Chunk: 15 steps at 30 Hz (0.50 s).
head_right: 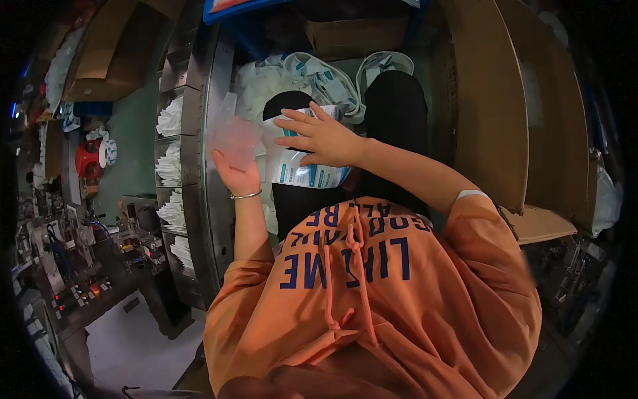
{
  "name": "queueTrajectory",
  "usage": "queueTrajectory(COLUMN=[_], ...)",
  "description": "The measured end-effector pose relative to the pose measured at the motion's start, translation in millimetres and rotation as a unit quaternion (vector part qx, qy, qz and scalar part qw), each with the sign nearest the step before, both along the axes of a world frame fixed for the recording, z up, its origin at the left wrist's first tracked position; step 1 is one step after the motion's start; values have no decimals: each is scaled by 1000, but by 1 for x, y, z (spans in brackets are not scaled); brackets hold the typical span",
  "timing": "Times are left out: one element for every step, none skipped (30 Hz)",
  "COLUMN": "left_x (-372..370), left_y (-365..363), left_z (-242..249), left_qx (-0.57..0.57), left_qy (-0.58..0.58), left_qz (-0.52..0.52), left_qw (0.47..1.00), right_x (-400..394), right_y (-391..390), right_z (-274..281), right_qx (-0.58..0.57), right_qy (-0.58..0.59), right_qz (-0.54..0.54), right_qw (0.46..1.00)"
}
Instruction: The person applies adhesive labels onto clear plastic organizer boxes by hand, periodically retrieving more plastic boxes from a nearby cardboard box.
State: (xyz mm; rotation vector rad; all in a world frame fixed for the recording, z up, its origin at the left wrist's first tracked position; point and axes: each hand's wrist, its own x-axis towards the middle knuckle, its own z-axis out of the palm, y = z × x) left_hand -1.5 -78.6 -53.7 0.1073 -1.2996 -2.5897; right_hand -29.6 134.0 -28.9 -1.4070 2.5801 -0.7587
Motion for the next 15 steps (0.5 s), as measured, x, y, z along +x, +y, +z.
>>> queueTrajectory(left_x=[4, 7, 11, 13, 15, 17, 18, 21, 24, 26, 25, 23, 20, 17, 13], left_y=[-1, 3, 11, 18, 21, 25, 29, 33, 40, 46, 48, 49, 50, 50, 48], left_z=[9, 13, 15, 15, 9, 3, -3, -9, -4, -1, -1, -2, -2, -1, 0], left_qx=[0, 0, 20, 40, 41, 52, 65, 68, 75, 81, 84, 85, 86, 87, 119], left_qy=[19, 19, 37, 55, 57, 31, 6, 6, -5, -16, -18, -14, -9, -10, -13], left_qz=[-14, -12, 0, 13, 16, 42, 68, 68, 65, 62, 62, 36, 10, 7, -13], left_qw=[1000, 1000, 999, 998, 997, 997, 996, 995, 995, 995, 994, 996, 996, 996, 993], right_x=[-2, -4, -7, -8, -6, -4, -1, 3, 7, 13, 17, 21, 22, 21, 19], right_y=[-4, -11, -16, -17, -19, -21, -19, -12, -6, 1, 7, 9, 10, 12, 12], right_z=[-1, -2, -3, -3, -3, -4, -9, -15, -17, -18, -20, -18, -17, -15, -11], right_qx=[0, -20, -40, -40, -52, -63, -60, -96, -130, -125, -147, -170, -170, -142, -115], right_qy=[-1, -17, -31, -29, -34, -39, -38, -40, -43, -45, -54, -64, -65, -30, 6], right_qz=[3, 5, 7, 10, 3, -5, -3, -21, -38, -38, -56, -77, -80, -81, -80], right_qw=[1000, 1000, 999, 999, 998, 997, 997, 994, 990, 990, 986, 980, 980, 986, 990])
